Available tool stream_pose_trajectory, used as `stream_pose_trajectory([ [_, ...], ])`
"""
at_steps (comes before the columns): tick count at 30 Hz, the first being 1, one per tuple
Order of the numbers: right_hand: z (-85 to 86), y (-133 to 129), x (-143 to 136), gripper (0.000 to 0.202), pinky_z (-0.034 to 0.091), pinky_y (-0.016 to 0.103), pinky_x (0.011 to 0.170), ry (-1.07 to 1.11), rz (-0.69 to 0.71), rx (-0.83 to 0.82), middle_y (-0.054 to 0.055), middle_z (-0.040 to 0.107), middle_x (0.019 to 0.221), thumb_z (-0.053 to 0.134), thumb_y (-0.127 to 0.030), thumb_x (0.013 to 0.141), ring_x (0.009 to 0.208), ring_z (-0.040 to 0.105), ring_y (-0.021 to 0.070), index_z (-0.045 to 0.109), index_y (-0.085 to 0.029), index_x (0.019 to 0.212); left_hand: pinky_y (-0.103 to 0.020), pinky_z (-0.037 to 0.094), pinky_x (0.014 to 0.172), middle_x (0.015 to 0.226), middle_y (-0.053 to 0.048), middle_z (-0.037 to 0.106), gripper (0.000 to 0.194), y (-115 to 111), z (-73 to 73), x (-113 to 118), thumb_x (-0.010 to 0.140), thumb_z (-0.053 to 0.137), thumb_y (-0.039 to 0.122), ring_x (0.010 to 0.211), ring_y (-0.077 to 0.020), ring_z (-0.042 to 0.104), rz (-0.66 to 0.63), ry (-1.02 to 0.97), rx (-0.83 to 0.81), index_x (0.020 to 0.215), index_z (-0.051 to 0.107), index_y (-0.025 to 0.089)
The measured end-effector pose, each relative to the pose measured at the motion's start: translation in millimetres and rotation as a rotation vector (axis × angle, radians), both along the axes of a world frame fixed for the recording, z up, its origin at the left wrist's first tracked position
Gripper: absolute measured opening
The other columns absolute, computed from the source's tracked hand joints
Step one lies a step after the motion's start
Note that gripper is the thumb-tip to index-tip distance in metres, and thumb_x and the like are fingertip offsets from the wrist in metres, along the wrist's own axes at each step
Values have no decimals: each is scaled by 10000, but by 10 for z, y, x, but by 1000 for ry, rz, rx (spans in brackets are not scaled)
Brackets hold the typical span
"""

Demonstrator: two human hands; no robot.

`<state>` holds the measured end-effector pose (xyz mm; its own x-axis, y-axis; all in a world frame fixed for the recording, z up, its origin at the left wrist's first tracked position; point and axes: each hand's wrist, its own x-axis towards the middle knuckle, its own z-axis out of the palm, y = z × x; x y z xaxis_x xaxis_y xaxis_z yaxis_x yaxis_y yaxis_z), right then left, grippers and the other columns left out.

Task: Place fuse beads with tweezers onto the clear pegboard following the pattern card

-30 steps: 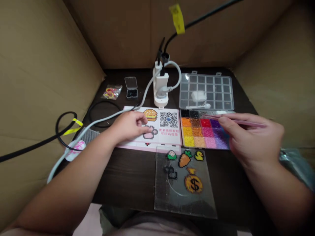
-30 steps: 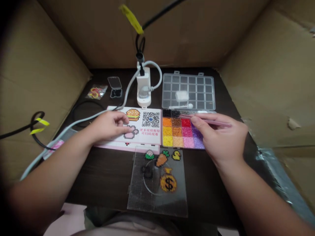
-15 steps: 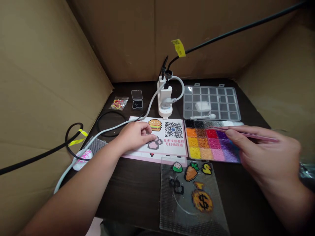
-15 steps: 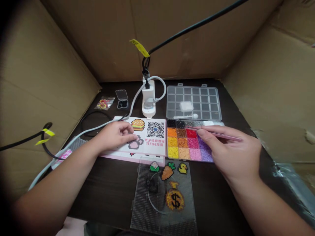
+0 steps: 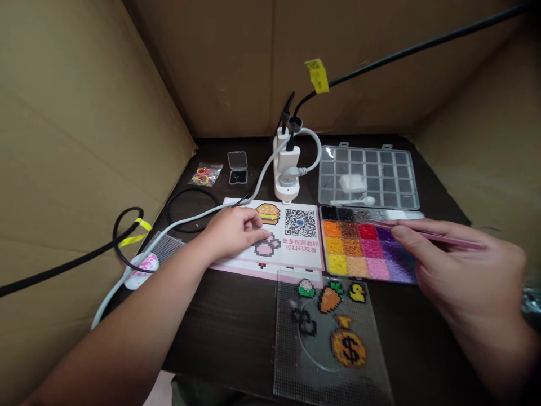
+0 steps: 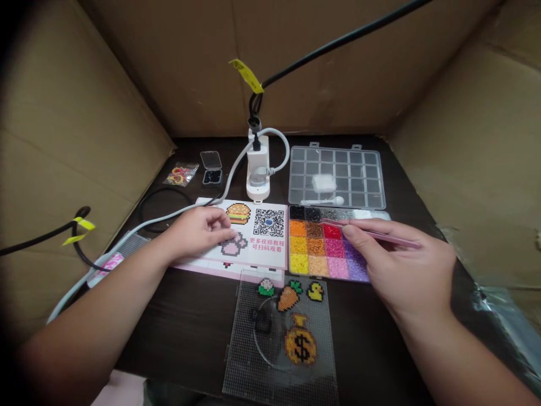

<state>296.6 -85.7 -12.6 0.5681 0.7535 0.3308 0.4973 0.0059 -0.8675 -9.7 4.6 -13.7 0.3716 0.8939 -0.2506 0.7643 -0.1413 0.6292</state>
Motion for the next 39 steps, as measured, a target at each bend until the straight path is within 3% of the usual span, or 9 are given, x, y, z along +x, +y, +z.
stream_pose_trajectory([
  [21,29,6,-32,146,594,299,669,-15,18,10,3,784,776,843,-363,657,696,722,165,800,-296,780,-284,324,570,612,30,543,303,-21,45,54,695,732,495,567,-117,450,45,78,32,784,675,211],
  [30,9,5,-5,154,544,247,584,8,17,32,-2,777,751,858,-342,654,641,686,132,800,-295,789,-283,317,553,618,32,554,341,-2,27,40,684,733,536,559,-119,455,22,100,40,797,676,219],
  [39,13,16,-6,149,564,286,619,13,20,19,20,776,761,844,-358,671,651,694,154,795,-264,776,-281,319,559,612,33,544,307,-10,29,41,699,727,512,564,-121,454,35,87,50,780,671,222],
])
